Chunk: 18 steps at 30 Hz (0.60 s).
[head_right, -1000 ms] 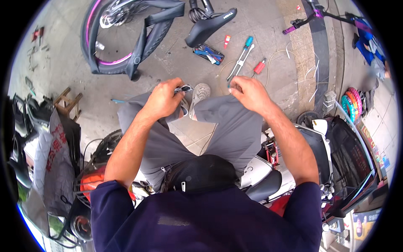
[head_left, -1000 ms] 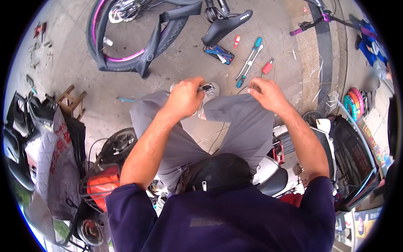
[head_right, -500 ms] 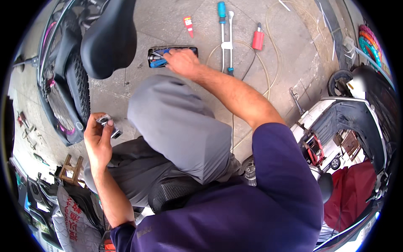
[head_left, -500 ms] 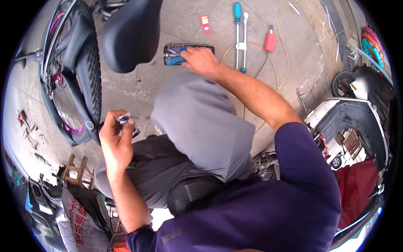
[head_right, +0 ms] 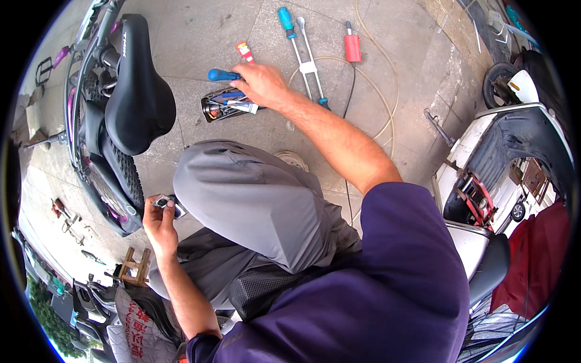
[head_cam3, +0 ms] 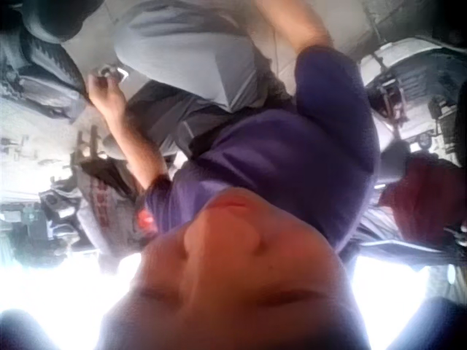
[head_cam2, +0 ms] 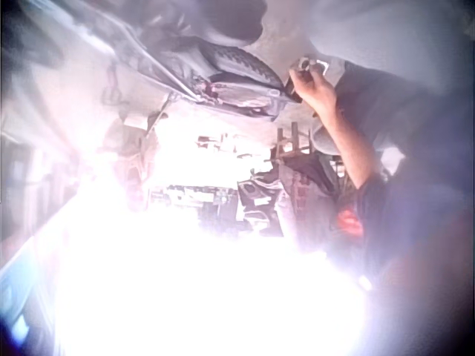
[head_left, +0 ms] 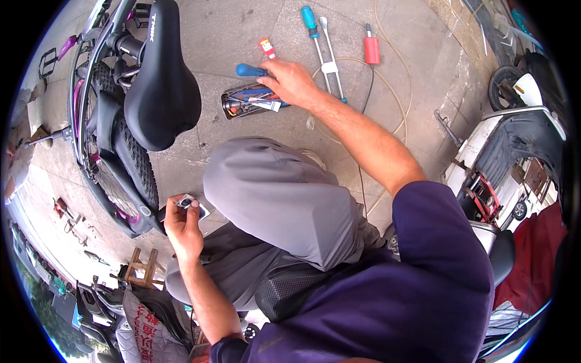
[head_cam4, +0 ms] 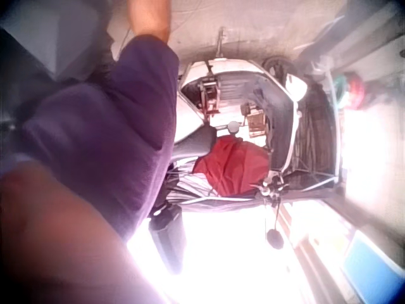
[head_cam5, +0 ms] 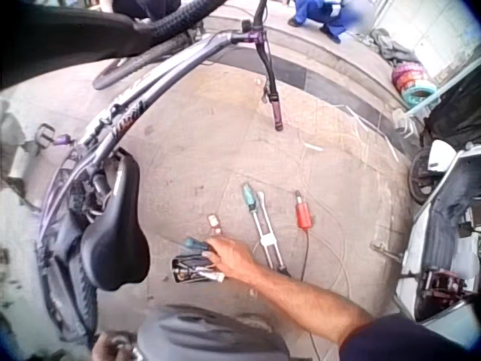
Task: The person sits on the ground and repairs a bicycle inner tube. They peel a circular patch from its backing and apply it to the tube, pressing it firmly to secure the seal. The person then manipulates the tube, preparing to insert it into the tire.
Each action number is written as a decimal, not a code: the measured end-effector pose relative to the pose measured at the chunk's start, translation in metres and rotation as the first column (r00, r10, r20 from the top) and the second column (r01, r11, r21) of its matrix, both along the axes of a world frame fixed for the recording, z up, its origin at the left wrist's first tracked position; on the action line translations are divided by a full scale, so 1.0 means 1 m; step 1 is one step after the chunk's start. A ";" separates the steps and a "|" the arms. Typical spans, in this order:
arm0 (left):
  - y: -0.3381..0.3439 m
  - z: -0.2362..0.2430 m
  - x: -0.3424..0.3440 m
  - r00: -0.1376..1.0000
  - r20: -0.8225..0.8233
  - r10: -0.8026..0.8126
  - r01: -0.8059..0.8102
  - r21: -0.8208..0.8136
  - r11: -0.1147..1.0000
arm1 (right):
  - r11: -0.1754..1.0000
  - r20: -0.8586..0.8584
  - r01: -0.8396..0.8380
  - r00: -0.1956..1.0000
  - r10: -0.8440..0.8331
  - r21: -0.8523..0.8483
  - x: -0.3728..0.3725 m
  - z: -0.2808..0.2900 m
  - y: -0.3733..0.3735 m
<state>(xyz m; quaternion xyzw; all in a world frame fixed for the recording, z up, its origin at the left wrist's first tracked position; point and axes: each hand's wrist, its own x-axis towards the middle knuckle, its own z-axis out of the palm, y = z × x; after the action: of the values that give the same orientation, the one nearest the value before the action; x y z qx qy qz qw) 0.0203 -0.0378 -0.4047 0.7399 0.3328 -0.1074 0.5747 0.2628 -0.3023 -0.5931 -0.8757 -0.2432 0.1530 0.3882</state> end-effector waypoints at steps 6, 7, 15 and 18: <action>0.005 0.000 -0.006 0.999 -0.028 0.035 -0.034 0.026 0.999 | 0.957 0.001 -0.269 0.963 0.271 -0.105 0.003 -0.001 0.018; 0.004 0.002 -0.007 0.998 -0.041 0.047 -0.046 0.031 0.998 | 0.939 0.004 -0.317 0.947 0.320 -0.133 0.001 -0.003 0.024; 0.003 0.020 -0.028 0.983 -0.004 0.184 -0.184 0.024 0.983 | 0.885 0.066 -0.356 0.918 0.392 -0.301 -0.009 -0.023 0.040; 0.004 0.023 -0.053 0.967 0.003 0.254 -0.254 0.056 0.966 | 0.919 0.161 -0.302 0.923 0.348 -0.253 -0.032 -0.004 0.025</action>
<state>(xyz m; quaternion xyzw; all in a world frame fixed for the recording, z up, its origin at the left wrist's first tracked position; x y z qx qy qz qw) -0.0327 -0.0340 -0.3816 0.7065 0.4292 -0.0252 0.5622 0.2308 -0.2775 -0.5970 -0.8717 -0.4055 0.1518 0.2294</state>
